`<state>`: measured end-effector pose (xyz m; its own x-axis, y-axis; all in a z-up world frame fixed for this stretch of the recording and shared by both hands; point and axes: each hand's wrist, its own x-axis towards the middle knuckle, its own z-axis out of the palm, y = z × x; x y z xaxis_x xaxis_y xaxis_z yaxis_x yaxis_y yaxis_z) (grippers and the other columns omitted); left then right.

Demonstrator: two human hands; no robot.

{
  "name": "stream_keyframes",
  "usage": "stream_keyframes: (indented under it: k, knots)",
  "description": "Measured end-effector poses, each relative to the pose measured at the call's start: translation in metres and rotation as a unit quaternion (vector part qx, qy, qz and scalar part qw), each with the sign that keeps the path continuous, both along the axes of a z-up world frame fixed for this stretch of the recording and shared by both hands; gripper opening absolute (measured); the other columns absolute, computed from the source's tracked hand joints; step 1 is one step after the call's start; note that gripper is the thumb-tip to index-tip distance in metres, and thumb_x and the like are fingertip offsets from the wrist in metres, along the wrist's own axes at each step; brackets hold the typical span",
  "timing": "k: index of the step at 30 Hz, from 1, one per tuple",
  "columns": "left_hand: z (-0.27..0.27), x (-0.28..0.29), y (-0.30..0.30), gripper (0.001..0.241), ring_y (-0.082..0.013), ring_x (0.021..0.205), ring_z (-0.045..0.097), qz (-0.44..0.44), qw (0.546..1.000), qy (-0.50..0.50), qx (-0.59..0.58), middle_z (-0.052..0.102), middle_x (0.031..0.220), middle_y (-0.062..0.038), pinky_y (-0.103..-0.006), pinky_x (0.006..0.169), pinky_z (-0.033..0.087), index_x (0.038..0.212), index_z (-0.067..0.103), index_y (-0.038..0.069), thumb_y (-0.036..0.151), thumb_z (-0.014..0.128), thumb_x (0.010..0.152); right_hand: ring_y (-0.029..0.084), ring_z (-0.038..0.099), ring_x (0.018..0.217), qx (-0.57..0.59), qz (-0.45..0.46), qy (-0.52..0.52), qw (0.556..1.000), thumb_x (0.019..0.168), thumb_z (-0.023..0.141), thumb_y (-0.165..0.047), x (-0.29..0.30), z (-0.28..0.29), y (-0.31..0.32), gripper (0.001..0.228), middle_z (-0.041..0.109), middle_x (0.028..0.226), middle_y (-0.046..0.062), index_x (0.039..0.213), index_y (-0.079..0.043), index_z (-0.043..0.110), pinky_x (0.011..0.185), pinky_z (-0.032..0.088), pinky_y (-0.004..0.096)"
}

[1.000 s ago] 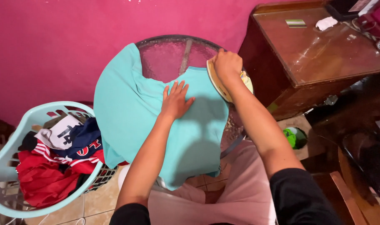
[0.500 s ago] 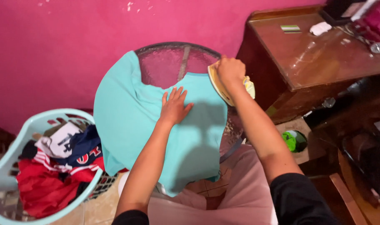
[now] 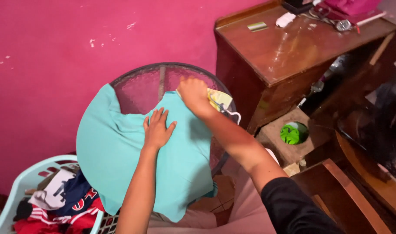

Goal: The person irons a light blue t-shirt on a round glass table. They use a yellow iron to smooth the fabric, frequently adjusting the shirt's position and folding it into a smaller rectangle.

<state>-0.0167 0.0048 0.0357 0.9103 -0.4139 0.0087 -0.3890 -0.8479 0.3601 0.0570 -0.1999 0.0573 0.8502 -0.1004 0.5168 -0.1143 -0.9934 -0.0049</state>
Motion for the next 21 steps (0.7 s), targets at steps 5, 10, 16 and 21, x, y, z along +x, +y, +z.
stream_keyframes:
  k: [5, 10, 16, 21]
  knots:
    - [0.000, -0.003, -0.002, 0.065, -0.0229, 0.156, 0.029, 0.009, 0.999, -0.011, -0.032, 0.040, 0.164, -0.005, -0.0525, 0.128, 0.011, 0.153, 0.048, 0.017, 0.054, 0.054, 0.100, 0.028, 0.074, 0.065, -0.023, 0.002, -0.055, 0.998, 0.089, 0.058, -0.024, -0.012, 0.004, 0.011, 0.016, 0.068, 0.071, 0.002, 0.094, -0.016, 0.071, 0.054, 0.059, 0.047]
    - [-0.009, 0.004, -0.002, 0.056, -0.0222, 0.150, 0.038, 0.026, 0.995, -0.026, -0.098, 0.046, 0.158, -0.005, -0.0519, 0.126, 0.016, 0.145, 0.052, 0.017, 0.044, 0.063, 0.097, 0.028, 0.073, 0.064, -0.030, 0.045, -0.060, 0.997, 0.090, 0.058, -0.028, -0.022, 0.007, 0.012, 0.018, 0.067, 0.069, 0.004, 0.095, -0.017, 0.071, 0.053, 0.057, 0.047]
    - [-0.020, 0.016, 0.005, 0.055, -0.0288, 0.143, 0.046, 0.049, 0.983, -0.080, -0.157, 0.051, 0.150, -0.009, -0.0550, 0.119, 0.028, 0.138, 0.055, 0.017, 0.031, 0.073, 0.089, 0.029, 0.075, 0.066, 0.004, 0.091, 0.040, 0.995, 0.096, 0.048, -0.032, -0.049, 0.044, 0.016, 0.035, 0.072, 0.067, 0.006, 0.081, -0.016, 0.075, 0.055, 0.057, 0.048]
    - [-0.033, 0.022, 0.011, 0.052, -0.0228, 0.138, 0.042, 0.068, 0.981, -0.114, -0.144, 0.052, 0.138, -0.003, -0.0501, 0.117, 0.027, 0.131, 0.059, 0.021, 0.036, 0.078, 0.084, 0.037, 0.077, 0.079, -0.006, 0.158, 0.092, 0.983, 0.083, 0.056, -0.074, -0.041, 0.050, -0.002, 0.064, 0.075, 0.078, 0.015, 0.087, -0.015, 0.080, 0.068, 0.060, 0.050]
